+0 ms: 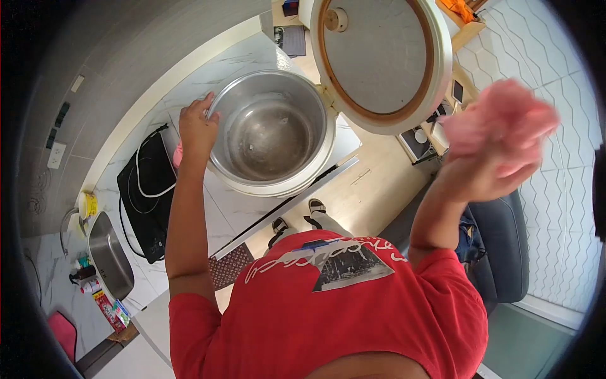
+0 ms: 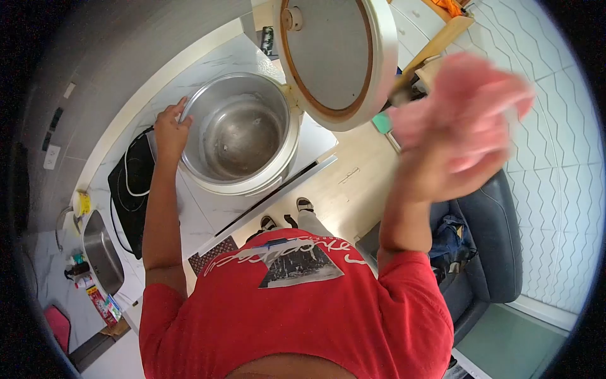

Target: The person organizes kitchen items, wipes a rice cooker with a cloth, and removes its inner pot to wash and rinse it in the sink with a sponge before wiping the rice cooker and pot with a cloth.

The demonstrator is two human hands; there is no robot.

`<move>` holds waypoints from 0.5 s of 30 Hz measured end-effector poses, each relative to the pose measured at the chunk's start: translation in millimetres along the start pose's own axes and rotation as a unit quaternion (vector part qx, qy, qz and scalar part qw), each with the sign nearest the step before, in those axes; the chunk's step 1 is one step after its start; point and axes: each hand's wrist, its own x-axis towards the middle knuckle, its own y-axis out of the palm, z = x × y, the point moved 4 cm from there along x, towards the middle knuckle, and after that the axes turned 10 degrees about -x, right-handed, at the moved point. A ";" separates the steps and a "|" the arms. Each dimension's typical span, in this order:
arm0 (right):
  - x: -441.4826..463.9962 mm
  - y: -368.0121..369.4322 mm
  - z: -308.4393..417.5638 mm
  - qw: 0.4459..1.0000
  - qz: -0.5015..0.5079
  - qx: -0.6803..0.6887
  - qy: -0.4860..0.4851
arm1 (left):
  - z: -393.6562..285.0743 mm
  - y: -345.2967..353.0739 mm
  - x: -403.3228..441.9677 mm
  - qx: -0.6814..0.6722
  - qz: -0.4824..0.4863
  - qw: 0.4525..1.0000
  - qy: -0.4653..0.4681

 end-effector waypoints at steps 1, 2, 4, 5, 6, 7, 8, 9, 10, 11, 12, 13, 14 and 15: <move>-23.1 0.3 13.1 0.986 0.038 -0.088 -0.135 | -3.8 -0.1 3.6 -0.002 0.000 1.000 0.004; -48.5 3.7 22.2 0.945 0.077 -0.175 -0.265 | -10.5 -0.3 6.2 -0.057 -0.003 0.998 0.015; -84.1 26.0 19.4 0.909 0.283 -0.220 -0.212 | -10.4 0.4 13.0 -0.111 -0.005 0.993 0.026; -99.2 30.6 10.2 0.920 0.297 -0.180 -0.182 | -2.3 3.5 19.1 -0.197 0.011 0.980 -0.013; -109.1 33.9 3.8 0.927 0.314 -0.139 -0.150 | 4.7 6.6 23.2 -0.279 0.028 0.958 -0.054; -112.5 33.0 8.7 0.927 0.316 -0.135 -0.150 | 1.6 4.1 25.8 -0.277 0.024 0.959 -0.057; -115.5 30.5 11.1 0.942 0.309 -0.100 -0.087 | -1.3 1.8 29.4 -0.300 0.020 0.951 -0.077; -118.4 29.5 11.4 0.950 0.303 -0.065 -0.022 | -5.4 -2.7 31.8 -0.321 0.015 0.942 -0.099; -118.8 30.4 12.0 0.955 0.282 -0.082 -0.035 | -8.7 -9.3 34.9 -0.313 0.007 0.944 -0.107; -119.3 32.1 8.6 0.960 0.267 -0.086 -0.026 | -12.9 -16.8 39.6 -0.325 -0.005 0.940 -0.103; -119.1 34.5 4.5 0.963 0.253 -0.090 -0.018 | -11.6 -26.9 45.2 -0.338 -0.017 0.936 -0.100; -115.7 38.9 5.5 0.965 0.251 -0.076 -0.027 | -2.1 -38.2 52.9 -0.331 -0.027 0.937 -0.107; -112.7 40.8 7.2 0.966 0.249 -0.064 -0.033 | 8.4 -50.8 60.5 -0.391 -0.055 0.914 -0.095; -115.3 38.7 0.7 0.963 0.264 -0.039 0.047 | 15.6 -66.2 64.4 -0.449 -0.082 0.886 -0.078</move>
